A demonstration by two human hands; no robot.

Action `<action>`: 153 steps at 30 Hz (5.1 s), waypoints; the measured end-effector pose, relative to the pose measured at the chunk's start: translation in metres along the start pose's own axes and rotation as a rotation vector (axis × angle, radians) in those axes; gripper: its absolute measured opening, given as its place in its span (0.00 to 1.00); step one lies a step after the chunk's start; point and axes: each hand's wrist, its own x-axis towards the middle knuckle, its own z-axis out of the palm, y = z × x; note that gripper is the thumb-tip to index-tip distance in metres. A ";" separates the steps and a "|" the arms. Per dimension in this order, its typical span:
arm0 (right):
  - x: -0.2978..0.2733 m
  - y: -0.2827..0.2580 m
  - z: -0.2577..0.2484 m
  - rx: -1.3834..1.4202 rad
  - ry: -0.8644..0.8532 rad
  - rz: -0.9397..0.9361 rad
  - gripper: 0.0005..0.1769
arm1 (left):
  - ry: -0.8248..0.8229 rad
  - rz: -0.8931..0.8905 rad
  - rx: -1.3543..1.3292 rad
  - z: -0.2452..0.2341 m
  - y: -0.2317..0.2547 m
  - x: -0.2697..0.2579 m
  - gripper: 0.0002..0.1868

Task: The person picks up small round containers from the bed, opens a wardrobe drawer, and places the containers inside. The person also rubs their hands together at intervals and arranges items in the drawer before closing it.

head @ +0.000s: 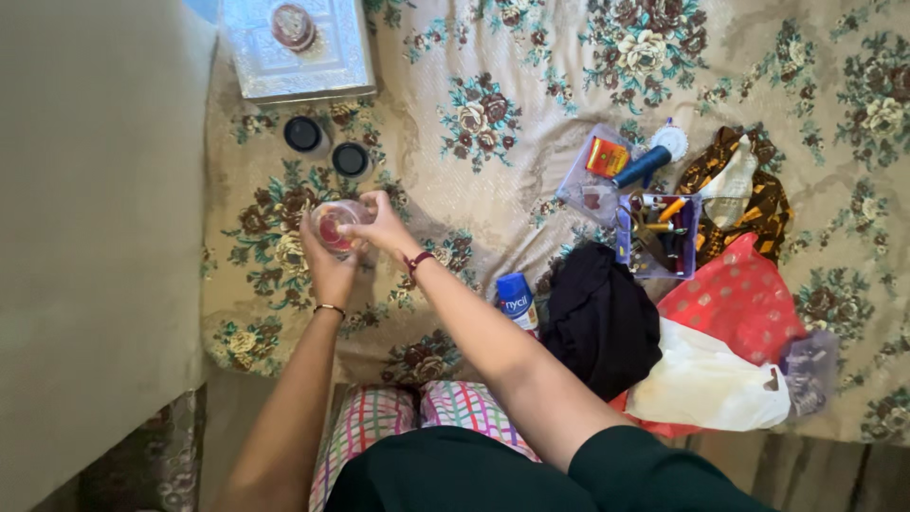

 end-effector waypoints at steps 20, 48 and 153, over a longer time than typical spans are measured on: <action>-0.099 -0.077 0.020 0.535 -0.107 -0.106 0.47 | 0.295 0.137 -0.216 -0.040 0.098 -0.044 0.61; -0.204 -0.169 0.001 0.494 -0.045 -0.317 0.38 | 0.183 0.537 -0.214 -0.125 0.202 -0.058 0.52; -0.658 0.125 0.093 -0.441 -1.637 -0.047 0.40 | 1.664 -0.049 -0.771 -0.025 0.170 -0.729 0.44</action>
